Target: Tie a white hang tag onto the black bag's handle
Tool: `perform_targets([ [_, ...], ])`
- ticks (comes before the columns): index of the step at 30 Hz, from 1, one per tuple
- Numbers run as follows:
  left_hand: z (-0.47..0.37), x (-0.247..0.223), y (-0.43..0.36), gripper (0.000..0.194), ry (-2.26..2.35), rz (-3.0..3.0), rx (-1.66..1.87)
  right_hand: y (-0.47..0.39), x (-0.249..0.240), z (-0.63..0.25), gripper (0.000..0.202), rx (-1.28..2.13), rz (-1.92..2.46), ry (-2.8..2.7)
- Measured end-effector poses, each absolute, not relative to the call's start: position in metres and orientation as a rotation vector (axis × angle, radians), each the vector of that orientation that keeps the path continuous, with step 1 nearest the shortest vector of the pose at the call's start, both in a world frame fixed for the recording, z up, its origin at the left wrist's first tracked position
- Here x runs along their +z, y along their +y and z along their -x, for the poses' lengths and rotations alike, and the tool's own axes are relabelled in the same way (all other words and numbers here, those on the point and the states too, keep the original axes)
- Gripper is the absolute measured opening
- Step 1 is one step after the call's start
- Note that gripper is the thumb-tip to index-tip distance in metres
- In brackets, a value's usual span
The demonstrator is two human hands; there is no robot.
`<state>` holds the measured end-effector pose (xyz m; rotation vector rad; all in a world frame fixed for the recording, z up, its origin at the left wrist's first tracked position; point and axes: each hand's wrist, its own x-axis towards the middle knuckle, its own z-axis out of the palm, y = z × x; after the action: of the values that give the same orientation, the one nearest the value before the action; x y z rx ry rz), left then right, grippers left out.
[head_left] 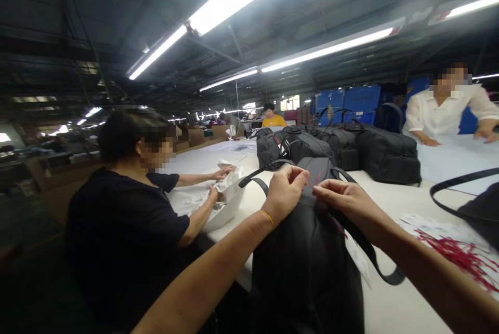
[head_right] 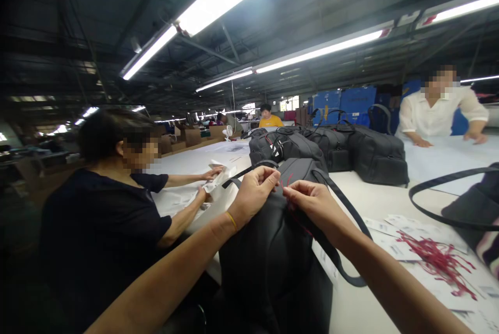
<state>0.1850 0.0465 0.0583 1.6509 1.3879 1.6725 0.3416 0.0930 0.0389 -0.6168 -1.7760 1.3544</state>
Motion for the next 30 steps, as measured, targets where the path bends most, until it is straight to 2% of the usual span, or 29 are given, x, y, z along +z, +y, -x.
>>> perform_targets([
  [9,-0.185,0.056,0.043,0.035,1.277,-1.655,1.458,0.082,0.045,-0.341,0.050,1.436,0.769,-1.587],
  [16,-0.181,0.052,0.047,0.034,1.291,-1.587,1.388,0.083,0.039,-0.336,0.046,1.457,0.913,-1.363],
  [24,-0.182,0.057,0.044,0.045,1.169,-1.453,1.303,0.076,0.037,-0.339,0.055,1.408,0.971,-1.344],
  [27,-0.182,0.058,0.043,0.041,1.182,-1.467,1.283,0.077,0.034,-0.339,0.057,1.386,0.848,-1.411],
  [30,-0.183,0.059,0.041,0.030,1.239,-1.447,1.308,0.079,0.034,-0.338,0.056,1.374,0.718,-1.473],
])
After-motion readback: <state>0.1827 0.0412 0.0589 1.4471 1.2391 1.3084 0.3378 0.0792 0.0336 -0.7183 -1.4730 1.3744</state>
